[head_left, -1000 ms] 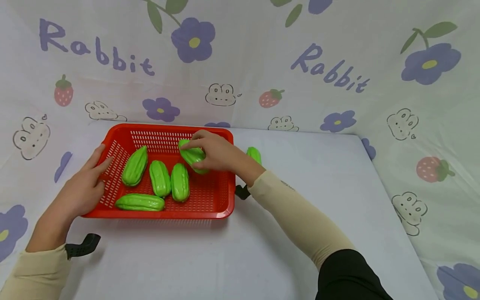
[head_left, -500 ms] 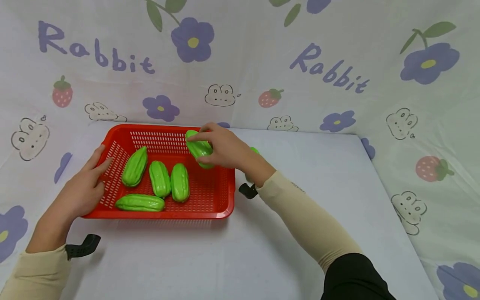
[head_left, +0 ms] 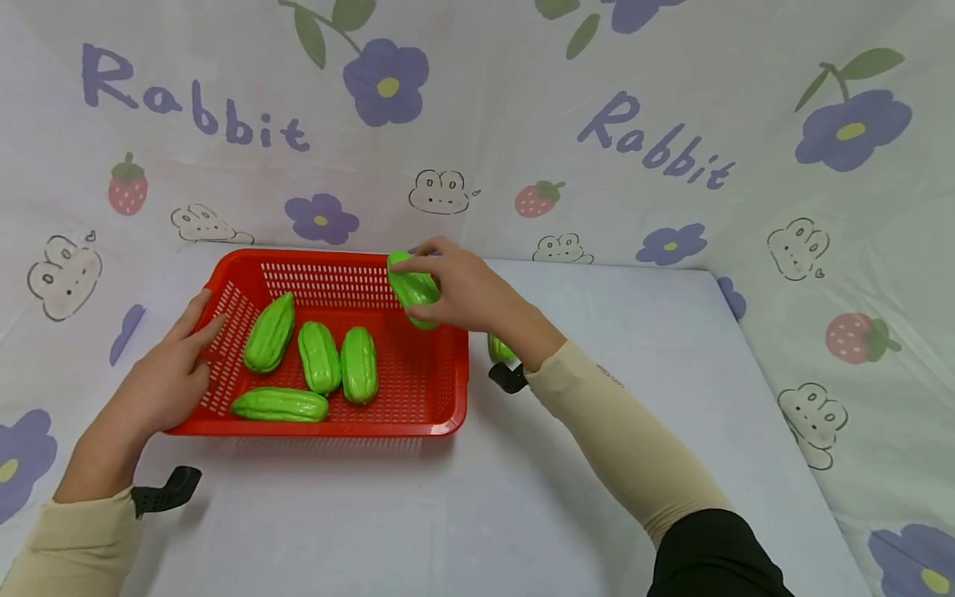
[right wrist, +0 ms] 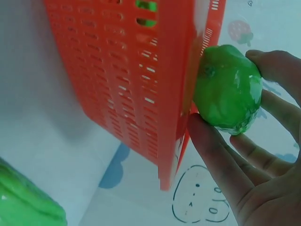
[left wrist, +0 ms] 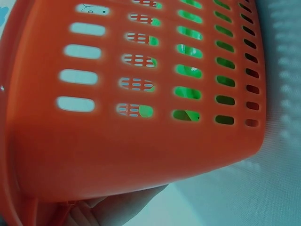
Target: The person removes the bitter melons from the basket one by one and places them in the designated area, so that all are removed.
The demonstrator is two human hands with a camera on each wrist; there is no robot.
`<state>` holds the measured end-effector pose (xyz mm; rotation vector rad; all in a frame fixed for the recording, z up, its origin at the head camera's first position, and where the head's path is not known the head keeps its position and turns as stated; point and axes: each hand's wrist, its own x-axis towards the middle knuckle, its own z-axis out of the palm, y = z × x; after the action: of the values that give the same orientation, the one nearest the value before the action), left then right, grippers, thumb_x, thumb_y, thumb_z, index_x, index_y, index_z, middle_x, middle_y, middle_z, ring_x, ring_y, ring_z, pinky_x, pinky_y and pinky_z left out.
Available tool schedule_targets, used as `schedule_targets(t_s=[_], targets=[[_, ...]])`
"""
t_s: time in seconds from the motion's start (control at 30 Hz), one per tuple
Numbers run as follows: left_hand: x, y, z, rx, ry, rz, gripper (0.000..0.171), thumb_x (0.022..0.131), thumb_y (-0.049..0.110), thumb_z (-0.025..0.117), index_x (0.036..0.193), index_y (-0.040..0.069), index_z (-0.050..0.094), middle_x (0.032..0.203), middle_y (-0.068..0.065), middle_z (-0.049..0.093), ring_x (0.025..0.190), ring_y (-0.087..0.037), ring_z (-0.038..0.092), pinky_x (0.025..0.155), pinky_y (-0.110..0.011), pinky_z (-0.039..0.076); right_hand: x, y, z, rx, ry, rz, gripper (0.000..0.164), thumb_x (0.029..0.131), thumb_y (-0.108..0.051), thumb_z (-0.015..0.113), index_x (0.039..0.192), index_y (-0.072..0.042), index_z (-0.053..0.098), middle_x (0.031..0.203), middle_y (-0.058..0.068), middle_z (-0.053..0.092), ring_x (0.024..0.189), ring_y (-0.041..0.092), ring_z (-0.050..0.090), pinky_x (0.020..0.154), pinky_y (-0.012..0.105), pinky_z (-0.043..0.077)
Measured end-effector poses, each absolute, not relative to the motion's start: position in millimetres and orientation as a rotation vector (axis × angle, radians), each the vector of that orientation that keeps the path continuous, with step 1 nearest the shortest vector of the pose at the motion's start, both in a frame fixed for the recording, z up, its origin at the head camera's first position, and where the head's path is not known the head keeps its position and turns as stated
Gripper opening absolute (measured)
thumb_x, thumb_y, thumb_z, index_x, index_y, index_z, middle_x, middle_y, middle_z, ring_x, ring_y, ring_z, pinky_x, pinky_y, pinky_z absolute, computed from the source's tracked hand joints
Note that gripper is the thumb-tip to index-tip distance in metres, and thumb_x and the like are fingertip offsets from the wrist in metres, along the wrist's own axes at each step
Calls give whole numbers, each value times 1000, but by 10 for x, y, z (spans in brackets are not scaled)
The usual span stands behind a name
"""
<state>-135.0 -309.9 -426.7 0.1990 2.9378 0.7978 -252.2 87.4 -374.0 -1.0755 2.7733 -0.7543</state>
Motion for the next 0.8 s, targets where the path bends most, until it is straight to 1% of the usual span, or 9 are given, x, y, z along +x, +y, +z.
schedule_targets(t_s=[0.2,0.3,0.5,0.67,0.8], targets=[[-1360,-3088,-4264,186,2940,794,69,101,-5,50,166,-8,25,181,-14,-8,157,-59,18,105,-80,40,-2539,977,-3724,-1071,2791,-795,50,94,-31,83,143,-25,73,140,9,55,117,29,61,90,36,61],[-1362,-3088,-4267,184,2939,791,70,101,-6,50,166,-7,25,181,-14,-8,157,-59,18,106,-80,40,-2544,1024,-3730,-1055,2815,-807,49,94,-31,83,142,-24,74,138,9,55,113,28,59,87,33,60],[-1358,-3097,-4279,184,2940,786,70,101,-5,50,166,-7,25,181,-14,-8,156,-60,20,105,-80,40,-2522,1087,-3721,-1012,2836,-801,50,94,-32,83,143,-24,73,139,9,55,112,26,58,84,32,58],[-1361,-3107,-4288,191,2944,781,70,100,-5,50,166,-7,26,181,-14,-7,155,-61,21,105,-81,40,-2506,1121,-3659,-976,2843,-804,52,95,-32,83,145,-24,72,140,9,55,103,23,59,80,32,58],[-1365,-3108,-4299,185,2941,774,70,100,-5,51,166,-7,26,181,-14,-8,156,-60,20,105,-80,40,-2502,1165,-3634,-982,2865,-800,54,95,-32,83,146,-23,71,139,9,55,101,26,61,80,32,56]])
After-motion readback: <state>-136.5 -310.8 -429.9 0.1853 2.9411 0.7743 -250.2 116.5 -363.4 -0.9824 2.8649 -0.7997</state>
